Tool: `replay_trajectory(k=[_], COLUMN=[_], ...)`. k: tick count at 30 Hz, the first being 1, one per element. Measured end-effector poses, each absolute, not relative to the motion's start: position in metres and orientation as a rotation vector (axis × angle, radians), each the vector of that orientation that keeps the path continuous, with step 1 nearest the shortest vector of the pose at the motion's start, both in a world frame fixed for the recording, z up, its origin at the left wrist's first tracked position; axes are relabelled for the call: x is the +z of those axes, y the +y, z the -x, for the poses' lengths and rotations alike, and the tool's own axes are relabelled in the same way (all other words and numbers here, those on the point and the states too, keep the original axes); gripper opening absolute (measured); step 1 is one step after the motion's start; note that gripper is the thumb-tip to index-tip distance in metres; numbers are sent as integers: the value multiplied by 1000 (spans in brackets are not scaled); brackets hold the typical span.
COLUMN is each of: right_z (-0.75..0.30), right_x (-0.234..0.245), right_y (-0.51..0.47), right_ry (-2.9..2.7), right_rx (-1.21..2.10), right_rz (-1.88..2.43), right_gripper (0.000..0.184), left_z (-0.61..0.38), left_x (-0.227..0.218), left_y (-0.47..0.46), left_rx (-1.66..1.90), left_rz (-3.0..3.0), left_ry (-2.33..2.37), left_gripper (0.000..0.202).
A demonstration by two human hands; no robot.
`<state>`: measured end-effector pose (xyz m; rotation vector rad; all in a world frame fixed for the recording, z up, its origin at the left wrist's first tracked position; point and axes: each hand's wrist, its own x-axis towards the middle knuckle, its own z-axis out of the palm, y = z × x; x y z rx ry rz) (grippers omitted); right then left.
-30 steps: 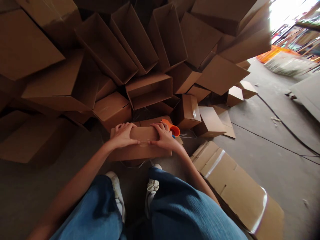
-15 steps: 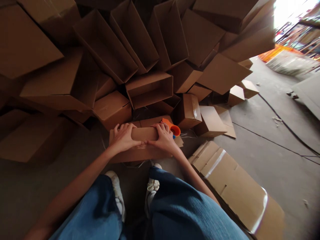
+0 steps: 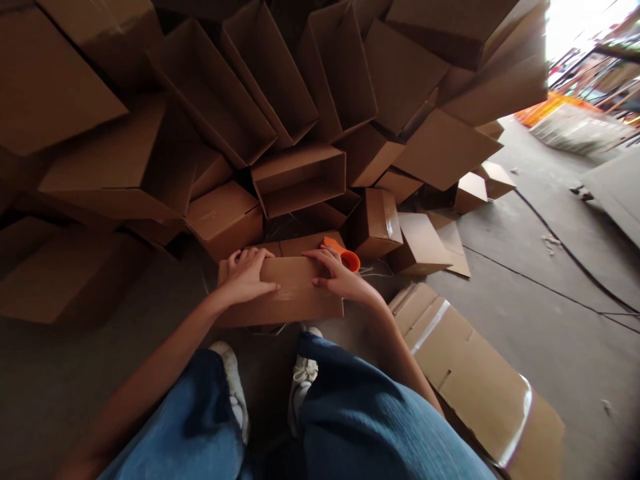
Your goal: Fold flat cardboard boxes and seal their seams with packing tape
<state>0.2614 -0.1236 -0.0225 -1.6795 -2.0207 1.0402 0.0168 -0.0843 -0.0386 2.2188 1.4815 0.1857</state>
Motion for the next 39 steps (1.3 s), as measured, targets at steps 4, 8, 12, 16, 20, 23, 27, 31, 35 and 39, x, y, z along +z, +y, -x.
replay_trajectory(k=[4,8,12,16,20,23,27,31,35,39], right_z=[-264,-266,-269,-267,-262,-257,-249,-239,-227,-221], right_x=[-27,-30,-33,-37,-41,-42,-40,-39,-37,-36], right_y=[-123,-121,-120,-120,-120,-121,-124,-128,-133,-134], right_ry=[-1980,-1987,-1968,-1942,-1928,-1911,-1879,-1890,-1883,-1872], right_rx=[986,1003,1006,961,881,830,773,687,550,495], right_rz=[1653,1601,1558,1559,1577,1624,1729,1798,1923,1983], right_gripper=[65,62,58,56,54,54,53,50,55,57], left_z=[-16,-17,-18,-19,-19,-19,-20,-20,-20,-20], left_x=[-38,-38,-38,-37,-35,-34,-35,-37,-37,-37], left_y=[-83,-84,-85,-85,-86,-86,-86,-86,-86,-86], left_rx=[183,179,180,162,147,142,136,153,169,173], left_rz=[-2214,-2223,-2231,-2223,-2220,-2217,-2222,-2232,-2234,-2238], left_ry=[1482,1487,1499,1510,1516,1528,1532,1536,1539,1534], left_gripper=[54,53,53,53,54,54,53,53,53,51])
